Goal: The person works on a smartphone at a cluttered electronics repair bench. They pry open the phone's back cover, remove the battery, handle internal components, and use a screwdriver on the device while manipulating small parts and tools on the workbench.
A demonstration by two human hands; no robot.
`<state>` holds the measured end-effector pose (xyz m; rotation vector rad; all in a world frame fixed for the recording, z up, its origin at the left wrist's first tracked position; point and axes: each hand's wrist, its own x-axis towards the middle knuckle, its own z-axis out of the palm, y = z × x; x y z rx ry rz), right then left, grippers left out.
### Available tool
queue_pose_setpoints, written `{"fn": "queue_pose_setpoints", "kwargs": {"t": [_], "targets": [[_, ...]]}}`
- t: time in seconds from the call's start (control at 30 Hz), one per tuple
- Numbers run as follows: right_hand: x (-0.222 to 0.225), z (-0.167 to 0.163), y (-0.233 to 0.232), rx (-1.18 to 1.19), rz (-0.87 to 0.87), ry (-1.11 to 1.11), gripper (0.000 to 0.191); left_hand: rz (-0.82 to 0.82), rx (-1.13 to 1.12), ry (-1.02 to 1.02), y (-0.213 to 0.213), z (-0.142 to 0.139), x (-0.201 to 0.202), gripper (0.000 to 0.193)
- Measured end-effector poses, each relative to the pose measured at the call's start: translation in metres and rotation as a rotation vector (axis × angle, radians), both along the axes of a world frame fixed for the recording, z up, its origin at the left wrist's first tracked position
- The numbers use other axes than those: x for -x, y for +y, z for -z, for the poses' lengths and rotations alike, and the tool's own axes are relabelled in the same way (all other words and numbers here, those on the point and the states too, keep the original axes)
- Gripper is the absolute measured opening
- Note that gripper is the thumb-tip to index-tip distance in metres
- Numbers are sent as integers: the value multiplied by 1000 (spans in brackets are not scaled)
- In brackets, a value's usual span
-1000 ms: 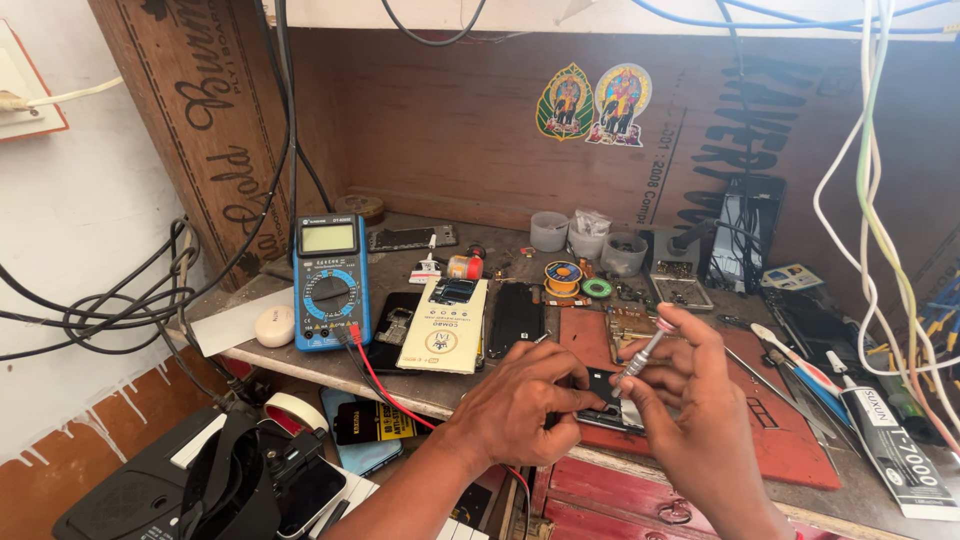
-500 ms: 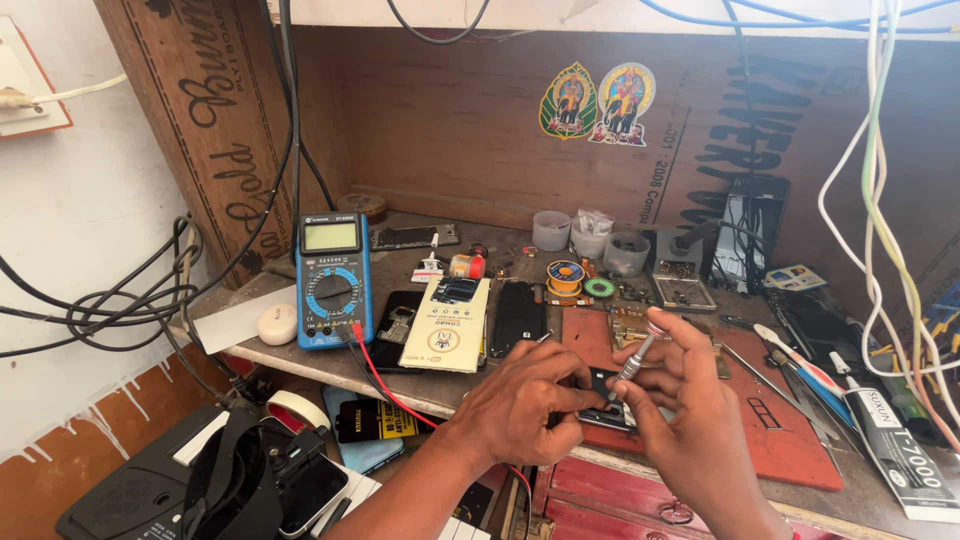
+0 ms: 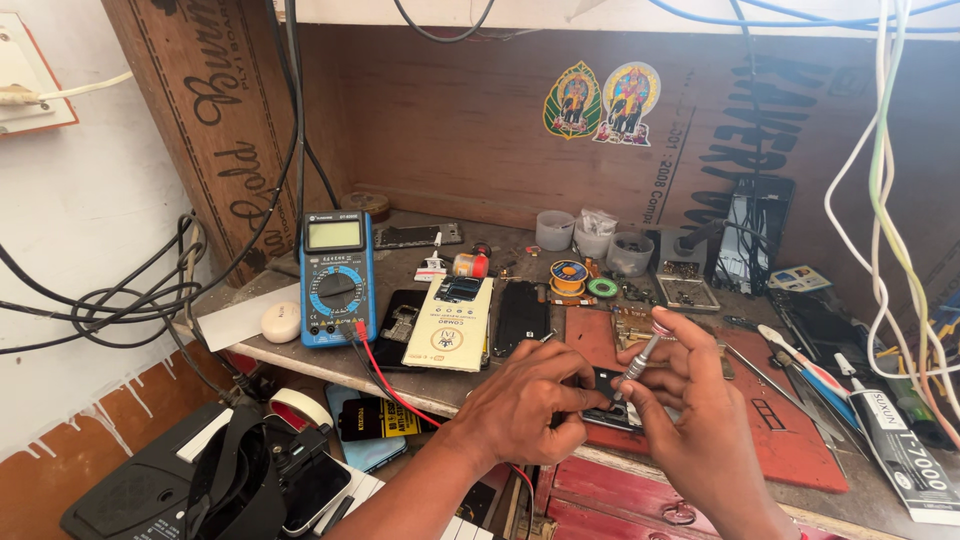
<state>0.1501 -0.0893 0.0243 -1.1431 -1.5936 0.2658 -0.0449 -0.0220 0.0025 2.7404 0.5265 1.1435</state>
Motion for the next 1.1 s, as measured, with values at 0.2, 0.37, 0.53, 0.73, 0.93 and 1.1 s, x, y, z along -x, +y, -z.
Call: {"fn": "queue_pose_setpoints", "kwargs": {"t": [0.2, 0.37, 0.53, 0.73, 0.93, 1.1], "targets": [[0, 0, 1, -35, -24, -24, 73, -5, 27, 18, 0, -1, 0, 36], [0, -1, 2, -32, -35, -23, 73, -3, 40, 14, 0, -1, 1, 37], [0, 1, 1, 4, -31, -33, 74, 3, 7, 5, 1, 0, 1, 37], [0, 1, 2, -10, -39, -60, 73, 1, 36, 22, 1, -1, 2, 38], [-2, 0, 3, -54, -37, -154, 76, -3, 35, 21, 1, 0, 1, 37], [-3, 0, 4, -48, -45, -145, 68, -1, -11, 6, 2, 2, 0, 34]]}}
